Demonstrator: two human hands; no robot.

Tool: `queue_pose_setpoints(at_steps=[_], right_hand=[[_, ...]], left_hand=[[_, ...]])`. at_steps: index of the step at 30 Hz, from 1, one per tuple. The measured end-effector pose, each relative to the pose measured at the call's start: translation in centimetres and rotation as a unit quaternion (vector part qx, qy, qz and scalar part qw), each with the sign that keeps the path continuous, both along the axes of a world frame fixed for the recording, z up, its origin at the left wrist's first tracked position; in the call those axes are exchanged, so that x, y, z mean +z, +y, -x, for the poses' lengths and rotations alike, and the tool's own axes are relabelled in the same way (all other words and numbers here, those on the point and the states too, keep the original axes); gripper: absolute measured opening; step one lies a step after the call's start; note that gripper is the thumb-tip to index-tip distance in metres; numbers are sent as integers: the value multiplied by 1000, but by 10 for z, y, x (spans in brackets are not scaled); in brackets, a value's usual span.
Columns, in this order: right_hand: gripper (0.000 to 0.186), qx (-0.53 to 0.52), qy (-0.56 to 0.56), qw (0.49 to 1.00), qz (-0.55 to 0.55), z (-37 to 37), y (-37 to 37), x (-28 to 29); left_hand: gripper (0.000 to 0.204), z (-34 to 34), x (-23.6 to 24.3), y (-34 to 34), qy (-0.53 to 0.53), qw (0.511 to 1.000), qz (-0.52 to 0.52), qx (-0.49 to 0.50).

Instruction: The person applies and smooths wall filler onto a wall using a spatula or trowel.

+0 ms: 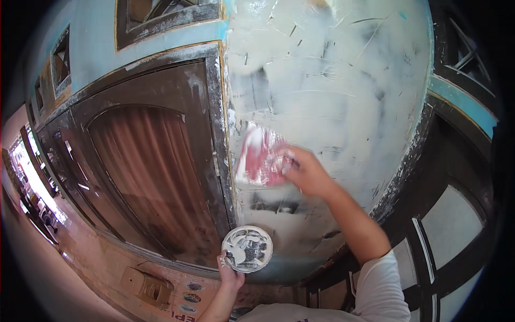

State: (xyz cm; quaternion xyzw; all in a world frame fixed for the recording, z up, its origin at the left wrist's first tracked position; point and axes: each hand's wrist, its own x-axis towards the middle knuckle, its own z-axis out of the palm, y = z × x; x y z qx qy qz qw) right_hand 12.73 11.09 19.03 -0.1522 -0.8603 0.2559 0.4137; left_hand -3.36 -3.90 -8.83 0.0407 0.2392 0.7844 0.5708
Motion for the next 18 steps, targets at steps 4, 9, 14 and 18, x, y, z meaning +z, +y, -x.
queue_pose_setpoints(at_steps=[4,9,14,18], right_hand=[[17,-84,-40,978,-187,26,10,65],[16,-95,-44,976,-190,50,29,98],[19,-221,-100,929,-278,48,39,108],[30,-200,-156,929,-270,29,32,126]], left_hand=[[45,3,-2,-6,-9,1000,-3,0],[43,9,-6,-6,-21,999,-30,-15],[44,12,-2,-5,-18,1000,-15,-11],[45,19,4,-13,-16,1000,0,9]])
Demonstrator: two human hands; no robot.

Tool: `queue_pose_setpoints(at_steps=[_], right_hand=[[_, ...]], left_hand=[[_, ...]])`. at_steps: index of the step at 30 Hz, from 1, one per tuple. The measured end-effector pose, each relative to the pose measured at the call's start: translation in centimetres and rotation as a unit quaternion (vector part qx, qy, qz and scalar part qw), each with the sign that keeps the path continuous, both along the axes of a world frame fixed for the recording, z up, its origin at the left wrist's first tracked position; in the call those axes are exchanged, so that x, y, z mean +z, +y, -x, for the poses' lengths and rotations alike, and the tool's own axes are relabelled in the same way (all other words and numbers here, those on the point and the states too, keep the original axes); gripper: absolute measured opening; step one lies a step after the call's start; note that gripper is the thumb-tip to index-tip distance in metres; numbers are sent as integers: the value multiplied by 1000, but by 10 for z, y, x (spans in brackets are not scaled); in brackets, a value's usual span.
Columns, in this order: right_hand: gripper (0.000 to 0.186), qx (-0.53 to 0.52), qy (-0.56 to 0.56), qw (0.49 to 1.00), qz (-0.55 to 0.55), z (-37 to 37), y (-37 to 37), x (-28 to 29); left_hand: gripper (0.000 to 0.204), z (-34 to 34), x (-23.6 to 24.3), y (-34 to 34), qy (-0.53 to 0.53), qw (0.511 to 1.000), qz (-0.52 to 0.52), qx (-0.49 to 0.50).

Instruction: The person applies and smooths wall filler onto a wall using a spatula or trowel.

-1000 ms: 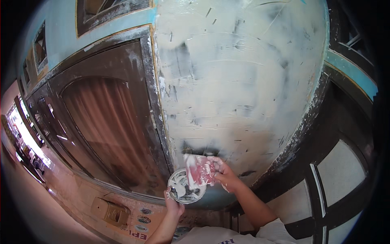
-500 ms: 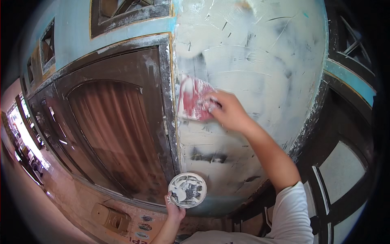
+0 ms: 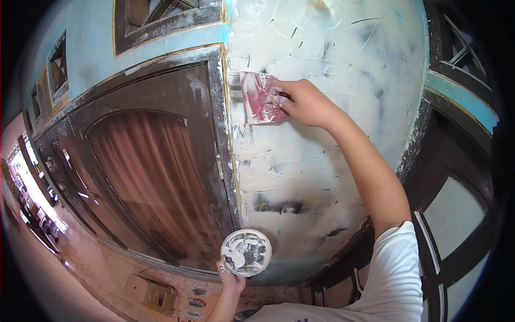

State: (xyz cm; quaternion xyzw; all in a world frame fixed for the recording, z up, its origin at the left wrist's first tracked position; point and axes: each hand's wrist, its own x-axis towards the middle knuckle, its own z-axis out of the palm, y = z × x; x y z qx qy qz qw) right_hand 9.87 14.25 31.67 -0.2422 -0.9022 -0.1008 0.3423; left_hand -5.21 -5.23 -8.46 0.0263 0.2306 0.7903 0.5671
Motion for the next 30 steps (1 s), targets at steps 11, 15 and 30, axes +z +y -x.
queue_pose_setpoints(at_steps=[11,15,30], right_hand=[[31,-16,-8,1000,1,-1,-2,-20],[27,7,2,997,70,-10,-27,-10],[30,59,18,995,82,-5,-22,-49]], left_hand=[[44,4,-6,-2,5,1000,17,0],[45,6,-12,-5,5,1000,-4,8],[39,5,-24,-3,-13,1000,10,-4]])
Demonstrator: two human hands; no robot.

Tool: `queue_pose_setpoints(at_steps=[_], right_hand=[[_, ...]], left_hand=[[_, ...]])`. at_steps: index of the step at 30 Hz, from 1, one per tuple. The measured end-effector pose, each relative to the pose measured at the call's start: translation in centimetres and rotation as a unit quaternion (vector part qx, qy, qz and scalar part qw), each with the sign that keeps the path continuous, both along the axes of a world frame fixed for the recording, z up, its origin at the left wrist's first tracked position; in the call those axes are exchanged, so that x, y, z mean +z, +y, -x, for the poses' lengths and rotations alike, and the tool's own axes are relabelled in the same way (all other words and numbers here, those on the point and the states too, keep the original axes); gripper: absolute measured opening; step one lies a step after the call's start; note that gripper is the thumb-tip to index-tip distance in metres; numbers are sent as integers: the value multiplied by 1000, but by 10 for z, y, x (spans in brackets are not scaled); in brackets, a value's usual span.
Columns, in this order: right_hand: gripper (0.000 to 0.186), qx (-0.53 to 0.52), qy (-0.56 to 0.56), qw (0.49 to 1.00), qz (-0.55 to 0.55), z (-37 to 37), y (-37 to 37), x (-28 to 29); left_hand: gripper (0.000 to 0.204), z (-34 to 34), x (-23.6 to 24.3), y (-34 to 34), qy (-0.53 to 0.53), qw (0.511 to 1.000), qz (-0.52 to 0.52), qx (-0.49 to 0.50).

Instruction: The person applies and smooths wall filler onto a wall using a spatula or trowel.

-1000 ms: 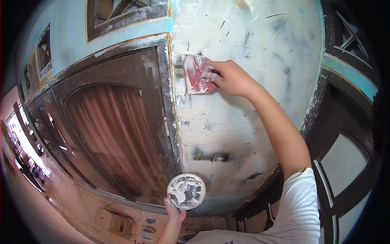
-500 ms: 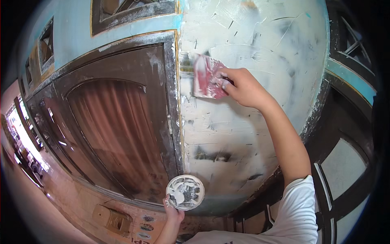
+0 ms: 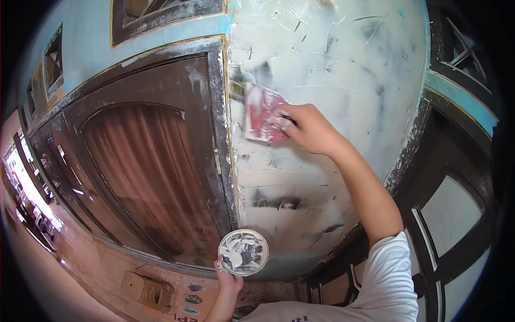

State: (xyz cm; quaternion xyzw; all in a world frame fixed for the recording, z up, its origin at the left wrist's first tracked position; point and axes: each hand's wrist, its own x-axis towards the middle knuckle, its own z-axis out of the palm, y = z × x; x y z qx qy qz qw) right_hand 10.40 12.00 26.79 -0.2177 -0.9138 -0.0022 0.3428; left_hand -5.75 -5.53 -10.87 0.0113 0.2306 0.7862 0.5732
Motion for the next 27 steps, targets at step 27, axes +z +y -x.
queue_pose_setpoints(at_steps=[27], right_hand=[[19,121,385,893,197,-17,-18,-39]], left_hand=[[46,-9,5,-4,36,999,39,10]])
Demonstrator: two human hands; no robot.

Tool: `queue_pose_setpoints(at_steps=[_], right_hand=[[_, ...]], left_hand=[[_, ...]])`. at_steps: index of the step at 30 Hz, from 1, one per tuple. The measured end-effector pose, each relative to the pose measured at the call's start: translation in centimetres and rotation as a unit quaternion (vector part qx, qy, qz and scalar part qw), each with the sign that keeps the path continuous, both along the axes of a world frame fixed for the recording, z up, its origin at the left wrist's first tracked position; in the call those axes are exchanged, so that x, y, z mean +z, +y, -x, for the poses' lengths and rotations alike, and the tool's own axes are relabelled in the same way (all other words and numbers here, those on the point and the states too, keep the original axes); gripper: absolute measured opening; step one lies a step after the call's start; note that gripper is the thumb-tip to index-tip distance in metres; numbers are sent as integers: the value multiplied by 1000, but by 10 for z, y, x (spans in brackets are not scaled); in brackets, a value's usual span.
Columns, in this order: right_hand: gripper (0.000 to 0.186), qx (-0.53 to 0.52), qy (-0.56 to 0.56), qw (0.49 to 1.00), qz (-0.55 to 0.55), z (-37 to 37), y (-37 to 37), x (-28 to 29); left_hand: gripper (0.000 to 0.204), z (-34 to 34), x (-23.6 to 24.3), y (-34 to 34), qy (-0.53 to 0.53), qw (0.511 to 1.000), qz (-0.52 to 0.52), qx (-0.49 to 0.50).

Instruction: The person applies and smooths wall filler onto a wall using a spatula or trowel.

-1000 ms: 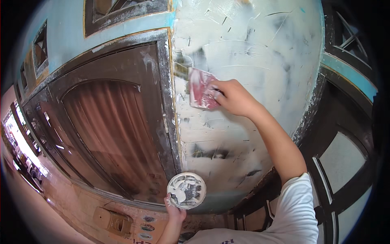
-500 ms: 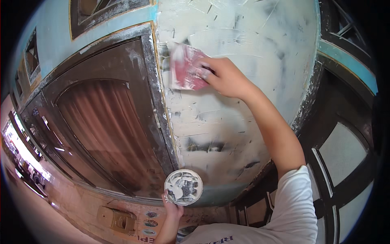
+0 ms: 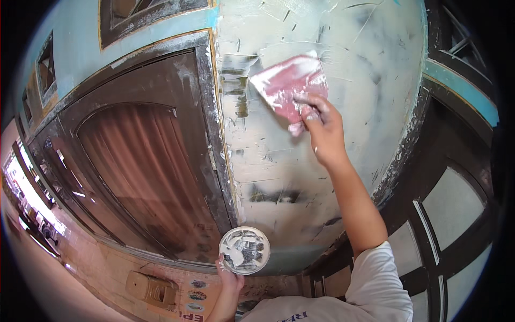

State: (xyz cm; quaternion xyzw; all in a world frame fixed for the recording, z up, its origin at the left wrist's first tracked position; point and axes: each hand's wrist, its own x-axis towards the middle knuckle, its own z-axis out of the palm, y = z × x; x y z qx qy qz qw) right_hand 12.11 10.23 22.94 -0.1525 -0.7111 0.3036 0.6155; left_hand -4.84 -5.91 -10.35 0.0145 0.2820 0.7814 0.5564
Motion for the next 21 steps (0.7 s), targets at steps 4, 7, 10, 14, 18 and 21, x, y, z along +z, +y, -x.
queue_pose_setpoints(at_steps=[4,7,10,14,18,21], right_hand=[[21,-7,25,998,53,3,-1,-24],[29,-41,-136,990,-5,2,3,-26],[43,-143,-297,923,-200,6,-7,-19],[54,-188,-518,799,-240,22,-7,3],[23,-246,-578,713,-311,34,3,24],[17,-311,-571,683,-331,52,9,57]], left_hand=[[46,4,-13,0,-13,1000,3,2],[46,8,-12,-2,-4,1000,-14,-2],[40,10,-4,-5,-5,1000,-28,0],[41,14,-6,-7,-13,1000,-19,7],[41,13,-13,-2,-16,999,-35,13],[41,14,-16,-3,-6,998,-57,10]])
